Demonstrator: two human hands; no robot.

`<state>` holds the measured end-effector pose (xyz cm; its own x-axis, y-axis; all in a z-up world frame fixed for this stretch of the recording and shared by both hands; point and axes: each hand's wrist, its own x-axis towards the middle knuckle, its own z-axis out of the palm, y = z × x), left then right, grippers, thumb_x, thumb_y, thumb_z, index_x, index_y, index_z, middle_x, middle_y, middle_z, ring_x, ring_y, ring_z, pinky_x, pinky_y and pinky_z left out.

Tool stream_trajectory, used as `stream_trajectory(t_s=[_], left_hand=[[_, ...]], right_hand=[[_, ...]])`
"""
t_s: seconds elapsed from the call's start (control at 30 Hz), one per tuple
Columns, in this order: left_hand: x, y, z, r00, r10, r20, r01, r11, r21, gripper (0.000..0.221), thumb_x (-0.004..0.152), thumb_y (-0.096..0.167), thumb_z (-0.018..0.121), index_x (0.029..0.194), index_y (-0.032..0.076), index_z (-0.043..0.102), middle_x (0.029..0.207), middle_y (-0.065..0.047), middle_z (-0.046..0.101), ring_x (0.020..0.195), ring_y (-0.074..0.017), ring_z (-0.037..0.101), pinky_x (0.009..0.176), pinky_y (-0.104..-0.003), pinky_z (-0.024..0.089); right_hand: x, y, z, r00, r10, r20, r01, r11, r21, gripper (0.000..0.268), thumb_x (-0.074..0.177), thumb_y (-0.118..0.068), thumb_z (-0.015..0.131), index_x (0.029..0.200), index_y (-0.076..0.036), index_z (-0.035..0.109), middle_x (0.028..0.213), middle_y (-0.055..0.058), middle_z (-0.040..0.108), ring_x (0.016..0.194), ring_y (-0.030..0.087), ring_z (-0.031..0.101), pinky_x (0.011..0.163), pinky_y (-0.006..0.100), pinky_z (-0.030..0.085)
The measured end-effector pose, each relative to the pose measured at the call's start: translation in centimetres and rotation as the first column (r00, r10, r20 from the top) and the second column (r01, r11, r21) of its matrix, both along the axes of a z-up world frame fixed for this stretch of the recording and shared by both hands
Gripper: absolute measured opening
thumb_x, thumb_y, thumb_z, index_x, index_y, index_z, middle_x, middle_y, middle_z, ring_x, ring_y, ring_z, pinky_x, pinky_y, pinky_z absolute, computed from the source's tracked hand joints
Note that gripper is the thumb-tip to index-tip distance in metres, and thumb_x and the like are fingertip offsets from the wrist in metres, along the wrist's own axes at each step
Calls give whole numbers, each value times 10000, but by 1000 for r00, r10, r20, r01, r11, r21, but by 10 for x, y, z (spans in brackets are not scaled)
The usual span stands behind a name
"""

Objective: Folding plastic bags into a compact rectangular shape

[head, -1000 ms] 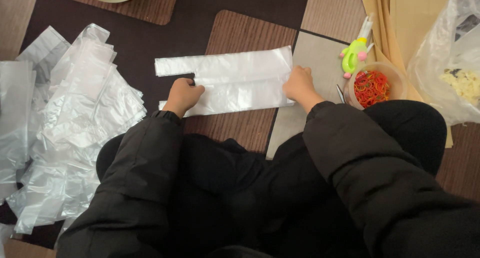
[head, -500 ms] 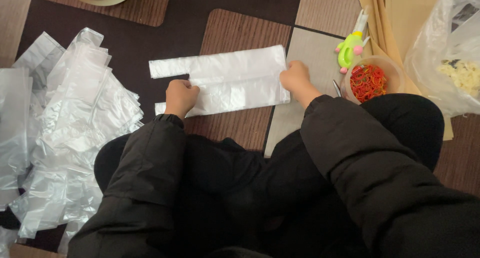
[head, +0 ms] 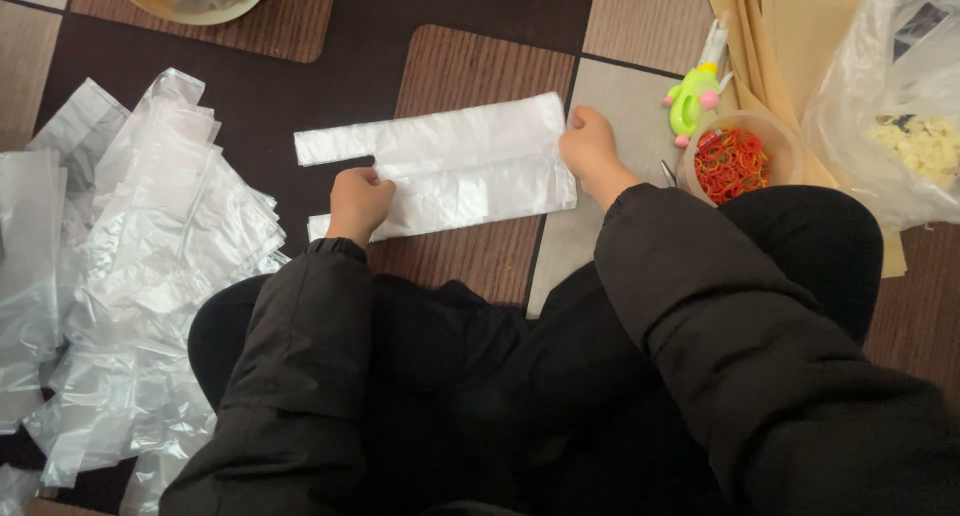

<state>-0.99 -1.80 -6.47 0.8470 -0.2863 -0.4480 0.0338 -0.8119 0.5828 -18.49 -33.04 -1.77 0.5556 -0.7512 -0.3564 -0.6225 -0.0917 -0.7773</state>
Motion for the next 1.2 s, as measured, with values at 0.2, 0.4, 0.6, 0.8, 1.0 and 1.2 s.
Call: stream_trajectory(t_s=[0.2, 0.4, 0.6, 0.8, 1.0, 1.2], left_hand=[[-1, -5, 14, 1000, -13, 18, 13, 1000, 12, 506, 890, 204, 649, 1298, -91, 702, 1160, -198, 762, 1212, -429, 682, 1020, -549, 558], [-3, -6, 18, 999, -24, 29, 23, 999, 22, 447, 896, 190, 656, 1239, -89, 721, 1160, -235, 753, 1206, -454, 682, 1011, -573, 558], [-2, -9, 27, 1000, 5, 18, -5, 1000, -13, 520, 871, 182, 683, 1321, -77, 681, 1096, -162, 780, 1183, -373, 710, 1002, -511, 570], [1, -2, 18, 993, 83, 79, -80, 996, -48, 480, 846, 159, 740, 1273, -53, 685, 963, -99, 797, 1106, -329, 745, 972, -490, 600], [-10, -11, 35, 990, 115, 84, -119, 992, 41, 445, 822, 128, 762, 1253, 58, 675, 945, 0, 793, 1049, -297, 768, 935, -493, 614], [-7, -9, 25, 990, 120, 72, -123, 992, 38, 419, 817, 130, 781, 1220, 84, 673, 939, 27, 787, 1051, -283, 768, 939, -487, 617]], right_hand=[[4, -7, -21, 999, -34, 12, 33, 999, 32, 509, 934, -8, 496, 1420, 15, 644, 1383, 237, 676, 1363, 384, 588, 1140, 472, 472], [10, 46, 82, 1000, 22, 3, -22, 996, 91, 541, 880, 22, 495, 1391, -7, 669, 1336, 218, 705, 1326, 373, 624, 1106, 481, 502], [9, 8, -4, 999, -19, -38, 18, 999, -35, 505, 795, -106, 683, 1291, -21, 733, 1122, 138, 788, 1171, 311, 722, 1000, 435, 564], [8, -18, -59, 990, 42, -133, -70, 976, -208, 534, 713, -166, 817, 1235, -68, 761, 965, 49, 802, 1041, 251, 767, 910, 388, 596], [4, -12, -49, 987, 70, -144, -110, 950, -294, 478, 732, -79, 790, 1206, -48, 736, 953, 85, 782, 1062, 331, 744, 932, 457, 594], [4, -25, -74, 979, 65, -191, -120, 949, -292, 518, 701, -159, 848, 1205, -145, 728, 918, -22, 772, 1041, 247, 745, 908, 410, 604]])
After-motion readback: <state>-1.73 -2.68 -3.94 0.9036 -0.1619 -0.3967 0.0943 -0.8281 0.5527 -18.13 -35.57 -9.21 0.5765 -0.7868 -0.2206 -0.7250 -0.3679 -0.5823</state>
